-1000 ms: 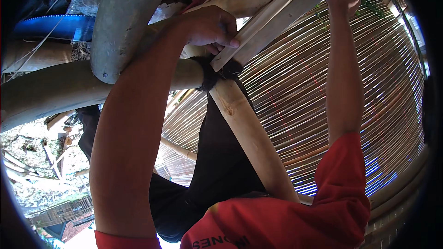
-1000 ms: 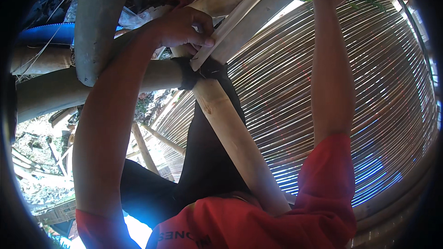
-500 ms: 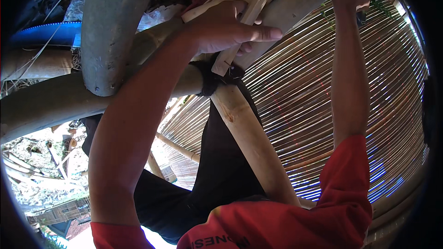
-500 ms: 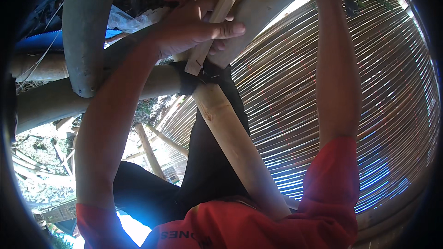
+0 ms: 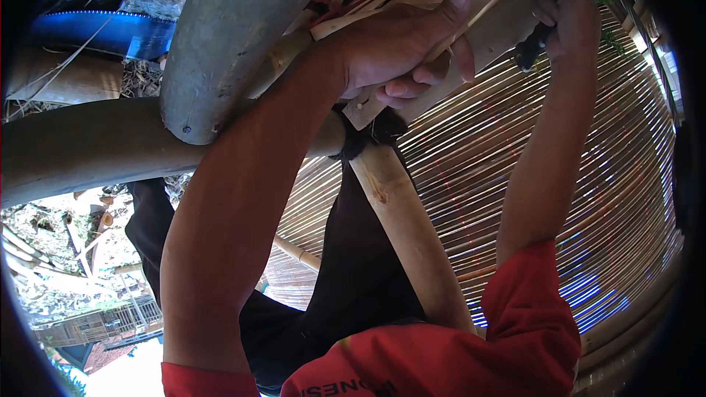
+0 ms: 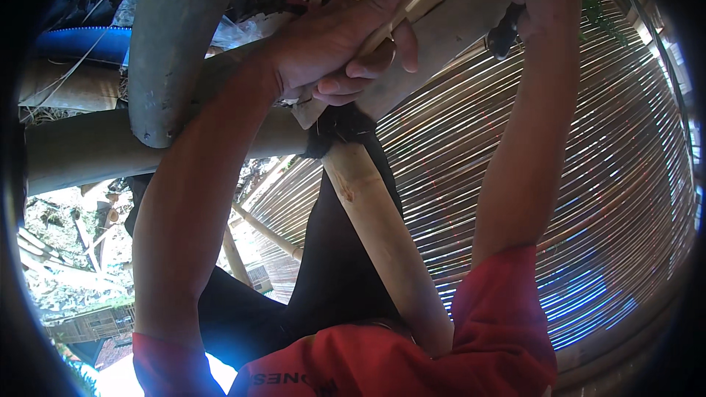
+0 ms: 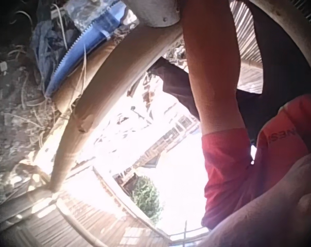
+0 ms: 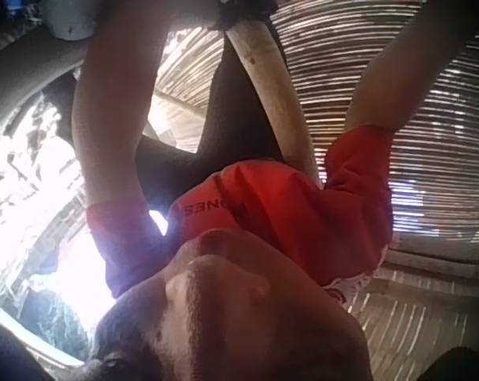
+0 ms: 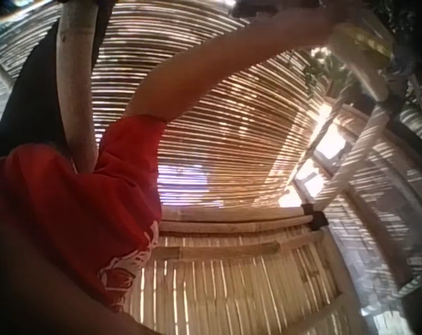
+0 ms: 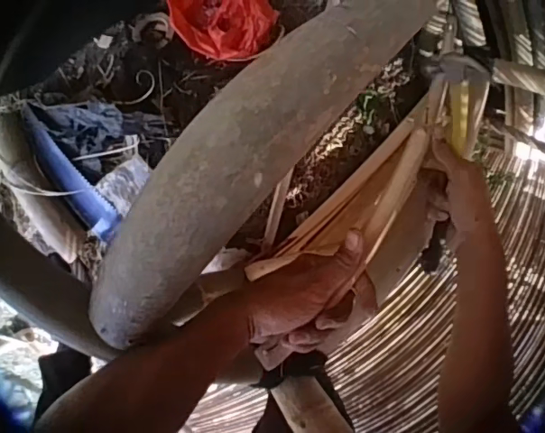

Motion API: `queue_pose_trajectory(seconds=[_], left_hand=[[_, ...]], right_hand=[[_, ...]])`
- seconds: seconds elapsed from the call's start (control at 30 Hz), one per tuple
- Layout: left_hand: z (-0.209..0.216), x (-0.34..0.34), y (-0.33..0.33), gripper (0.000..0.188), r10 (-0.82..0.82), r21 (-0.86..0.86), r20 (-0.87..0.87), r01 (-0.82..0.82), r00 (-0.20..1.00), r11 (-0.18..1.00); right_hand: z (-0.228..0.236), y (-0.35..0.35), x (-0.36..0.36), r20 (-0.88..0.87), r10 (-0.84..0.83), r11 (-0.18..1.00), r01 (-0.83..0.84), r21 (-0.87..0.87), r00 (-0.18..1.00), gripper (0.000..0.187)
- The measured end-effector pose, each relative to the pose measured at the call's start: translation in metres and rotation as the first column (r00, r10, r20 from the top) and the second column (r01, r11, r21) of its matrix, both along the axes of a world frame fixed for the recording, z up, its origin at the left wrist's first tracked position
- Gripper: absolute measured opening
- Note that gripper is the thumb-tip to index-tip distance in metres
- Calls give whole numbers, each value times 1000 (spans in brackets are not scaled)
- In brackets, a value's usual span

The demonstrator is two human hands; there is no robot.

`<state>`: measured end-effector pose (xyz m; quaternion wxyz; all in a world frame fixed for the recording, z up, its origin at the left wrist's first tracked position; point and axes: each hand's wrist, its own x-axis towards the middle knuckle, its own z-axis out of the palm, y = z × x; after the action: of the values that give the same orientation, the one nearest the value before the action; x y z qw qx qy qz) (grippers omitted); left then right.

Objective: The person hammers nails into bamboo strips using a hammer and secures the strips onto a bamboo structure with the hammer.

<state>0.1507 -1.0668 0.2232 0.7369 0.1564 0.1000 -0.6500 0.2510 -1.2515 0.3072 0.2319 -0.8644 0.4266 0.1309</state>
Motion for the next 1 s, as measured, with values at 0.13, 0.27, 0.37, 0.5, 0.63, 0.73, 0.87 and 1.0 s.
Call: queue_pose_trajectory(seconds=[0.13, 0.27, 0.37, 0.5, 0.63, 0.73, 0.87, 1.0], left_hand=[[-9, -9, -10, 96, 7, -138, 1, -7, 1000, 990], [1, -21, -24, 85, -90, 106, 23, 87, 996, 991], [-27, -36, -35, 66, -116, 172, 315, 63, 942, 983], [-28, -18, -27, 46, -143, 253, 451, 27, 881, 967], [-32, -11, -23, 30, -142, 259, 408, 34, 902, 965], [-31, -7, -22, 32, -180, 316, 434, 38, 883, 948], [-34, -6, -21, 36, -208, 352, 440, 46, 873, 935], [-41, -17, -26, 38, -196, 359, 451, 25, 871, 933]], right_hand=[[-1, -20, 1, 60, 2, 951, -21, 308, 998, 32], [-11, -78, -20, -215, 187, 968, -217, -127, 959, 71], [-1, -18, -44, -269, 414, 748, -493, -443, 870, 50], [3, -9, -43, -192, 376, 773, -421, -473, 906, 51], [5, -6, -37, -231, 334, 749, -407, -524, 914, 51], [-19, 3, -51, 203, 471, 868, -411, -278, 859, 21], [-15, -10, -53, 244, 297, 955, -284, -86, 923, 22], [-10, -9, -56, -11, 344, 910, -336, -242, 939, 37]])
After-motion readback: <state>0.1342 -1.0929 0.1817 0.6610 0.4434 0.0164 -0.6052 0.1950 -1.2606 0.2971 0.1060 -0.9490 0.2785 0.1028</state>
